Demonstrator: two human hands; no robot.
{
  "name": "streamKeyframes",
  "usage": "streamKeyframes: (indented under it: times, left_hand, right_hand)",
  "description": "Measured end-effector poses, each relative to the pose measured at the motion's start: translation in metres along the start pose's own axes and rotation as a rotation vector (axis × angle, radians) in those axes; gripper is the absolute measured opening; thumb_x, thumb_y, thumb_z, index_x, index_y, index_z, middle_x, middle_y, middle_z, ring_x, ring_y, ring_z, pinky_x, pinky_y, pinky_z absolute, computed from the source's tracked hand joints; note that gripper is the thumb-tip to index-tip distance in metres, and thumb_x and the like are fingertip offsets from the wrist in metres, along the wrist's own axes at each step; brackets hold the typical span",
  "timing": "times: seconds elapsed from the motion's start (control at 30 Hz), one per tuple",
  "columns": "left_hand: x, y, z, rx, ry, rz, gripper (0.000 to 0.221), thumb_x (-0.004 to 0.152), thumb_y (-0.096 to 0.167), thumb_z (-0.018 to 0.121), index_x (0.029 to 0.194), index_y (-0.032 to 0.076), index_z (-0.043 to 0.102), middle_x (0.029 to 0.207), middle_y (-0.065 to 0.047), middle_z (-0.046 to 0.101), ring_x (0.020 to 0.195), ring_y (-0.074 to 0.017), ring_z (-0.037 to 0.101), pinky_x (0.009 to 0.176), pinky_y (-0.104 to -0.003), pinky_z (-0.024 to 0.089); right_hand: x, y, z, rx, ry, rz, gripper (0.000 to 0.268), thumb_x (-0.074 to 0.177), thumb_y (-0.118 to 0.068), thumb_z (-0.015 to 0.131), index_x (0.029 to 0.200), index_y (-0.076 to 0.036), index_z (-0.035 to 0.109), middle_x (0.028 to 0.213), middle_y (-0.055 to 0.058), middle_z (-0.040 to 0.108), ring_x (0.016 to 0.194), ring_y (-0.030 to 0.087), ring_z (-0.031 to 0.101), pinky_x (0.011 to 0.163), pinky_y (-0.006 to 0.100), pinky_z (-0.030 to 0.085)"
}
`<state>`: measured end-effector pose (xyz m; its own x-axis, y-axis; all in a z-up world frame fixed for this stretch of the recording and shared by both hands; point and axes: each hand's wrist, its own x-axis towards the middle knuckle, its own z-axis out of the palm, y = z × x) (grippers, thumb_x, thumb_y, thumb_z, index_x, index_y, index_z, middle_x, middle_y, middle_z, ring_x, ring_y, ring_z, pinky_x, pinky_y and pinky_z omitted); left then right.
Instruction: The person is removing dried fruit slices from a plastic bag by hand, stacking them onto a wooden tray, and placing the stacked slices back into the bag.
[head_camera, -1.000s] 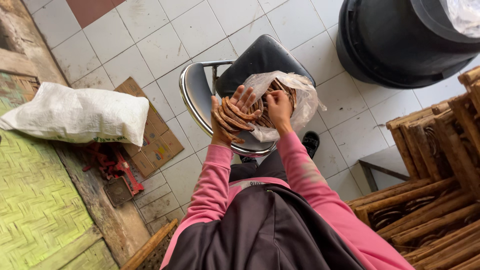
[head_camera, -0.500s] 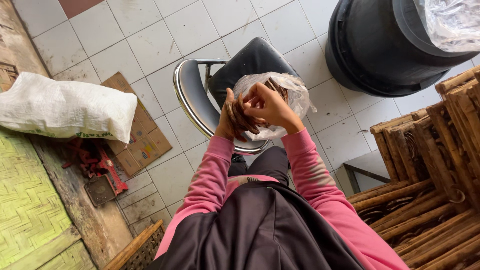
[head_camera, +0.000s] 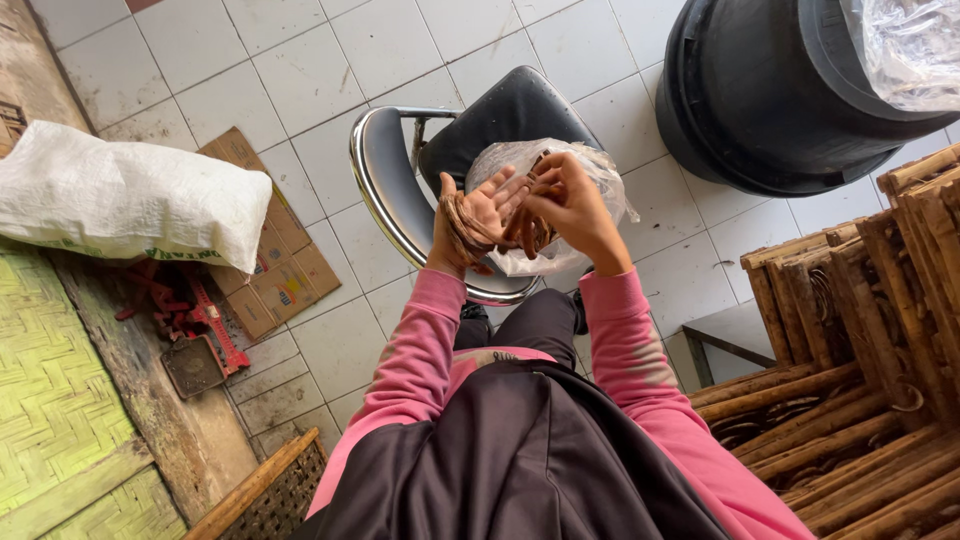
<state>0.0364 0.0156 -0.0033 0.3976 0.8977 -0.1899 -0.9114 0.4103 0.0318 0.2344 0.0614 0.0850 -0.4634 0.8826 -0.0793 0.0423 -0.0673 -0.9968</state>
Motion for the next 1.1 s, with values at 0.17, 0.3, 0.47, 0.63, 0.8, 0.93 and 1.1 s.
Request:
streamKeyframes:
  times: [0.17,0.3,0.47,0.63,0.8,0.93,1.1]
  left_hand:
    - [0.003,0.001,0.011,-0.014,0.161,0.039,0.102,0.087,0.087,0.029,0.161,0.018,0.024,0.164,-0.038,0.008,0.153,-0.051,0.02,0.113,-0.071,0.029]
    - [0.005,0.001,0.001,-0.02,0.159,0.048,0.108,0.087,0.088,0.028,0.161,0.01,0.017,0.165,-0.036,0.009,0.155,-0.0461,0.017,0.112,-0.074,0.028]
    - [0.008,0.014,-0.015,0.007,0.072,0.142,0.117,0.088,0.089,0.022,0.164,0.001,0.01,0.171,-0.023,0.011,0.158,-0.0303,0.018,0.118,-0.071,0.026]
    - [0.007,0.024,-0.013,-0.032,0.05,0.201,0.119,0.09,0.089,0.018,0.164,-0.003,0.009,0.171,-0.02,0.013,0.158,-0.0316,0.017,0.119,-0.068,0.028]
    - [-0.001,0.031,-0.006,-0.136,0.059,0.197,0.117,0.09,0.088,0.018,0.164,-0.002,0.007,0.168,-0.024,0.016,0.154,-0.0351,0.027,0.116,-0.069,0.035]
    - [-0.001,0.034,-0.006,-0.314,-0.028,0.176,0.114,0.092,0.088,0.02,0.165,0.002,0.004,0.168,-0.024,0.02,0.146,-0.0386,0.041,0.115,-0.065,0.039]
    - [0.002,0.032,-0.008,-0.346,-0.103,0.16,0.117,0.094,0.091,0.02,0.168,0.002,0.002,0.166,-0.024,0.023,0.144,-0.0399,0.045,0.115,-0.063,0.043]
  right_hand:
    - [-0.004,0.012,-0.017,-0.082,0.122,0.043,0.013,0.099,-0.004,0.068,0.111,0.0,0.067,0.098,0.003,0.069,0.088,0.005,0.066,0.079,0.023,0.057]
    - [-0.01,0.021,-0.027,-0.123,0.152,0.11,0.01,0.1,-0.006,0.069,0.108,0.001,0.068,0.088,0.004,0.071,0.075,0.008,0.065,0.065,0.024,0.052]
    - [-0.012,0.037,-0.034,-0.144,0.199,0.198,0.008,0.099,-0.006,0.068,0.103,0.001,0.066,0.079,0.004,0.07,0.067,0.009,0.068,0.059,0.024,0.054]
    - [0.003,0.058,-0.017,-0.192,0.372,0.291,0.009,0.096,-0.005,0.068,0.102,0.001,0.065,0.079,0.006,0.072,0.062,0.011,0.069,0.054,0.026,0.053]
    - [0.011,0.072,-0.008,-0.378,0.492,0.214,0.011,0.094,-0.006,0.07,0.1,0.002,0.066,0.082,0.009,0.075,0.063,0.014,0.073,0.057,0.027,0.055]
    - [0.028,0.087,0.01,-0.384,0.612,0.04,0.01,0.094,-0.006,0.07,0.099,0.001,0.064,0.087,0.012,0.073,0.074,0.018,0.073,0.065,0.031,0.058]
    - [0.042,0.129,0.044,-0.359,0.785,-0.01,0.008,0.095,-0.004,0.07,0.098,0.001,0.063,0.092,0.013,0.071,0.083,0.021,0.07,0.077,0.036,0.056]
